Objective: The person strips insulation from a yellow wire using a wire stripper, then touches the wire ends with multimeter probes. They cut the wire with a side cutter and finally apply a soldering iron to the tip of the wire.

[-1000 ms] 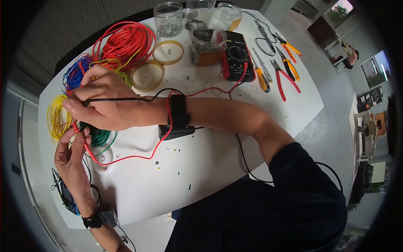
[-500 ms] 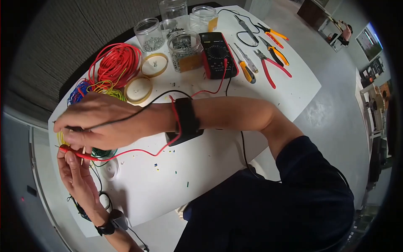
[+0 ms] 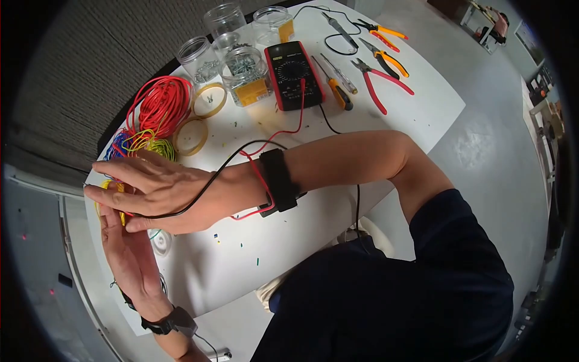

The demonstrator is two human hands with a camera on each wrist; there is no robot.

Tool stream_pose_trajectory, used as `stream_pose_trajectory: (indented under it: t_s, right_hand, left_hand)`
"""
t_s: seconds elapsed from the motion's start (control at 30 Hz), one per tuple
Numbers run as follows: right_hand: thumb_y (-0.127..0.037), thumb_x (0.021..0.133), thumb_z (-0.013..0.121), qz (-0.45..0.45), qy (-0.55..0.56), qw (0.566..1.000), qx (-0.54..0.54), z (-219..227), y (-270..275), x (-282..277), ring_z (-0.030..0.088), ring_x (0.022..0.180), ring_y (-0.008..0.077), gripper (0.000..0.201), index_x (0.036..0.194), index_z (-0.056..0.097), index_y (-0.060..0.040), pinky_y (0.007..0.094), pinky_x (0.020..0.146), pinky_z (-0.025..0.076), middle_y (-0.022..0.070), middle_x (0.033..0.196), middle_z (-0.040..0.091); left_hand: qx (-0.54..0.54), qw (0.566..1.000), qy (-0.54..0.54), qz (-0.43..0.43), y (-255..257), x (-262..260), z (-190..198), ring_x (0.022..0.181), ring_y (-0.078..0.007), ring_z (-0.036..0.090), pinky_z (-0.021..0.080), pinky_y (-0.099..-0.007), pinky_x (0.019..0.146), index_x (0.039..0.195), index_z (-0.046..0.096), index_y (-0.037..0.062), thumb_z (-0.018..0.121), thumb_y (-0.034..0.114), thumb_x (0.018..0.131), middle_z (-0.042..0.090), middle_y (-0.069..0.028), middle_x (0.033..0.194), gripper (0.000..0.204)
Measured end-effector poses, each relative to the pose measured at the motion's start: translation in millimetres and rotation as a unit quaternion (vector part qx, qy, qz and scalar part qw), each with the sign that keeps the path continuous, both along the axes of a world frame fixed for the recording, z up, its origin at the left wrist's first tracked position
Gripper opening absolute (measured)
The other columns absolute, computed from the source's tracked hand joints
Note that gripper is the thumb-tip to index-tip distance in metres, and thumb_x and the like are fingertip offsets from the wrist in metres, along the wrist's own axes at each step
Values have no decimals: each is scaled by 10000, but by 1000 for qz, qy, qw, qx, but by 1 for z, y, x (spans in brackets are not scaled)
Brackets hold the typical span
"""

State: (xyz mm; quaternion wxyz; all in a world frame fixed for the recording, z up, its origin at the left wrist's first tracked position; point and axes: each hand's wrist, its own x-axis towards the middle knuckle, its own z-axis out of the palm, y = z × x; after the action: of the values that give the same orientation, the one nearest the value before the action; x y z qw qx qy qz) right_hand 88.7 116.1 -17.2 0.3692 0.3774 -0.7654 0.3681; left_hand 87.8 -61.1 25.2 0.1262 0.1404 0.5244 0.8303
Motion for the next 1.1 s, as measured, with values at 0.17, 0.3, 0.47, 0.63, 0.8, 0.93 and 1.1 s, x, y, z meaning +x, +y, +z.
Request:
stream_pose_trajectory:
  t_s: [0.17, 0.3, 0.47, 0.63, 0.8, 0.93, 1.1]
  right_hand:
    - [-286, 1016, 587, -1, 4, 999, -46, -9, 1, 33, 311, 1476, 445, 674, 1487, 346, 133, 497, 1205, 295, 324, 1548, 295]
    - [-408, 1084, 449, 107, -130, 971, 172, -6, 16, 51, 474, 1388, 350, 580, 1221, 580, 140, 399, 1159, 400, 306, 1351, 543]
    - [-444, 1113, 406, 279, -637, 686, -213, 3, 66, 98, 732, 987, 209, 538, 1035, 644, 32, 330, 839, 551, 148, 988, 715]
    - [-273, 1043, 547, 143, -572, 806, 51, 19, 124, 131, 743, 816, 186, 289, 977, 679, -24, 316, 715, 557, 87, 870, 735]
    - [-115, 903, 720, -3, -333, 943, 5, 31, 146, 154, 724, 871, 216, 187, 1070, 681, -42, 370, 726, 567, 86, 990, 738]
    - [-280, 900, 766, -19, -122, 992, 29, 19, 130, 136, 612, 1217, 291, 604, 1389, 507, -38, 486, 1078, 431, 134, 1354, 602]
    - [-350, 933, 724, 42, -170, 980, 94, -12, 104, 128, 628, 1228, 311, 811, 1533, 306, 0, 648, 1203, 234, 180, 1346, 614]
  left_hand:
    - [26, 994, 75, 76, -23, -30, 18, 1396, -205, 480, 387, -389, 1192, 1469, 477, 26, 466, 252, 1112, 540, -131, 1479, 423]
    - [70, 975, 139, 159, -38, -38, 45, 1378, -282, 513, 398, -408, 1206, 1448, 466, -5, 439, 224, 1119, 533, -196, 1467, 402]
    - [208, 948, 83, -225, -52, -17, 58, 1275, -251, 584, 506, -465, 1098, 1463, 437, -14, 376, 121, 1125, 555, -130, 1395, 370]
    - [276, 940, -7, -202, -49, 14, 77, 900, -149, 566, 543, -357, 894, 1483, 353, 8, 365, 68, 1112, 539, -103, 1207, 376]
    - [237, 958, 81, -142, -41, 27, 81, 632, -70, 412, 395, -212, 580, 1386, 383, -26, 413, 116, 1109, 516, -77, 1114, 312]
    - [55, 953, 272, -124, 29, 61, 65, 528, -34, 358, 310, -187, 454, 1411, 377, -62, 354, 116, 1134, 538, -71, 1023, 330]
    - [146, 965, 99, -193, 78, 68, 77, 482, -17, 308, 287, -201, 450, 1494, 309, -74, 357, 152, 1138, 501, -11, 998, 424]
